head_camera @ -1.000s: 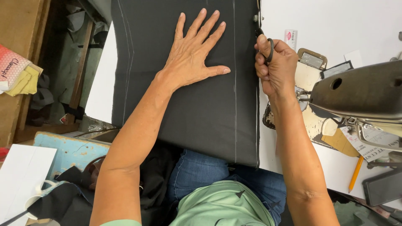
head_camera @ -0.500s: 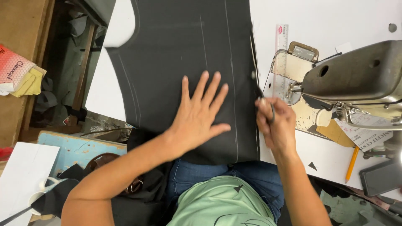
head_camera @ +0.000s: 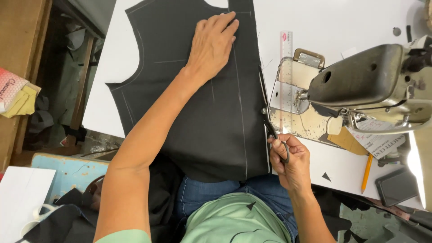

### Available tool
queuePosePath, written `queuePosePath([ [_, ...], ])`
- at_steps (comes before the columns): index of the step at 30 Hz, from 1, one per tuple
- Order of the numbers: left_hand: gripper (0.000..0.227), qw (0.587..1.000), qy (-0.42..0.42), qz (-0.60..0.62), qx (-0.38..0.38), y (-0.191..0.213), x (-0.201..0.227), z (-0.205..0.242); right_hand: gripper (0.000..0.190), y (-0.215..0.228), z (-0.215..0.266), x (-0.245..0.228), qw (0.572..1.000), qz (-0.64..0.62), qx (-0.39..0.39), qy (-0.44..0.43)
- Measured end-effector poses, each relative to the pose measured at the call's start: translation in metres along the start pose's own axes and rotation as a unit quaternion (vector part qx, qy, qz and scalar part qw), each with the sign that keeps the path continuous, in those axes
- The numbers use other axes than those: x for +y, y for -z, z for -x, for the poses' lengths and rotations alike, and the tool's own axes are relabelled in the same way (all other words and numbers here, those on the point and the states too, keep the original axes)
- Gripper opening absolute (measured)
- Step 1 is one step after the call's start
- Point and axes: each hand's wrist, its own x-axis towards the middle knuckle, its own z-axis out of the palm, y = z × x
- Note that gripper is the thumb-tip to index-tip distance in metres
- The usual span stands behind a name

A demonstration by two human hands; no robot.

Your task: The person marks a straight line on a piece of black fabric using a ruler and chalk. They then use scissors to cut the fabric along the marked line, separating a strip from the main piece.

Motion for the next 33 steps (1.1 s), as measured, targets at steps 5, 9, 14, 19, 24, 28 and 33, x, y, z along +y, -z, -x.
queuePosePath([
  [5,0.03,0.999,-0.009,-0.038,0.025,-0.003,-0.009,-0.007,0.022,0.002,-0.008,-0.001,0.999,-0.026,-0.019,0.002],
  [9,0.031,0.998,-0.012,-0.059,0.025,-0.004,-0.009,-0.005,0.022,-0.002,-0.021,-0.003,0.999,-0.037,-0.014,0.001],
  [14,0.033,0.998,-0.008,-0.063,0.025,-0.005,-0.01,-0.005,0.025,-0.013,-0.031,-0.011,1.0,-0.006,-0.014,0.004],
  [19,0.032,0.998,-0.009,-0.061,0.029,-0.003,-0.009,-0.006,0.025,-0.018,-0.036,-0.014,1.0,0.013,-0.012,0.012],
  [24,0.032,0.997,-0.005,-0.068,0.026,-0.004,-0.009,-0.005,0.021,-0.017,-0.037,-0.013,1.0,0.017,0.006,0.003],
  [28,0.033,0.998,-0.001,-0.066,0.023,-0.005,-0.009,-0.004,0.014,-0.017,-0.038,-0.012,1.0,0.001,0.006,0.003],
  [33,0.032,0.998,0.0,-0.064,0.022,-0.002,-0.008,-0.005,0.032,-0.023,-0.054,-0.023,0.999,-0.001,-0.036,0.01],
])
